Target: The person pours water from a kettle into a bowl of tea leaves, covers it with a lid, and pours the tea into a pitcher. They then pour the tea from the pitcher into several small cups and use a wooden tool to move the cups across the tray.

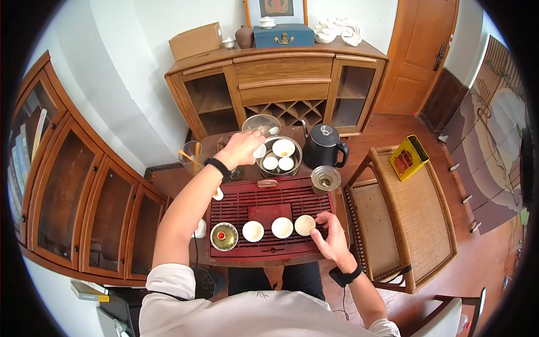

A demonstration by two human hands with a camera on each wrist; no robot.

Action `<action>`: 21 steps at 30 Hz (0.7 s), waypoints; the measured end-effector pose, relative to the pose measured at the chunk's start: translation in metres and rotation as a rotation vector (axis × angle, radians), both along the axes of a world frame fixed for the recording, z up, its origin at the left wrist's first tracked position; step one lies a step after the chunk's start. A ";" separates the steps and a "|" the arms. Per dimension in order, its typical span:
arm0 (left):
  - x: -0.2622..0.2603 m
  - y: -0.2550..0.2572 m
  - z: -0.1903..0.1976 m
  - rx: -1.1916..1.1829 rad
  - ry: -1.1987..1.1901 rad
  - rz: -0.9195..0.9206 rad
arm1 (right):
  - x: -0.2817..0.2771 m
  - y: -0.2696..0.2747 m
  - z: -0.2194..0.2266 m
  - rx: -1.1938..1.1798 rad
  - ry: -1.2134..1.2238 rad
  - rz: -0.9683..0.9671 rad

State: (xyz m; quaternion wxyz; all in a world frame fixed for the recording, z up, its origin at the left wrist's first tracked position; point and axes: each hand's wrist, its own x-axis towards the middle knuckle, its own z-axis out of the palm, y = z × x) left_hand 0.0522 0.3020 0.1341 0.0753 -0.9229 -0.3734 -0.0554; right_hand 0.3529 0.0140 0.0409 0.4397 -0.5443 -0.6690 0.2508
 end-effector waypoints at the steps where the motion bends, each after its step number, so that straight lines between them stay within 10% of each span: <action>1: -0.006 -0.011 0.003 -0.001 -0.001 0.004 | 0.001 -0.001 0.000 -0.001 -0.001 0.004; 21: -0.054 -0.122 -0.008 -0.382 -0.015 0.185 | 0.008 -0.001 -0.024 0.076 -0.013 -0.130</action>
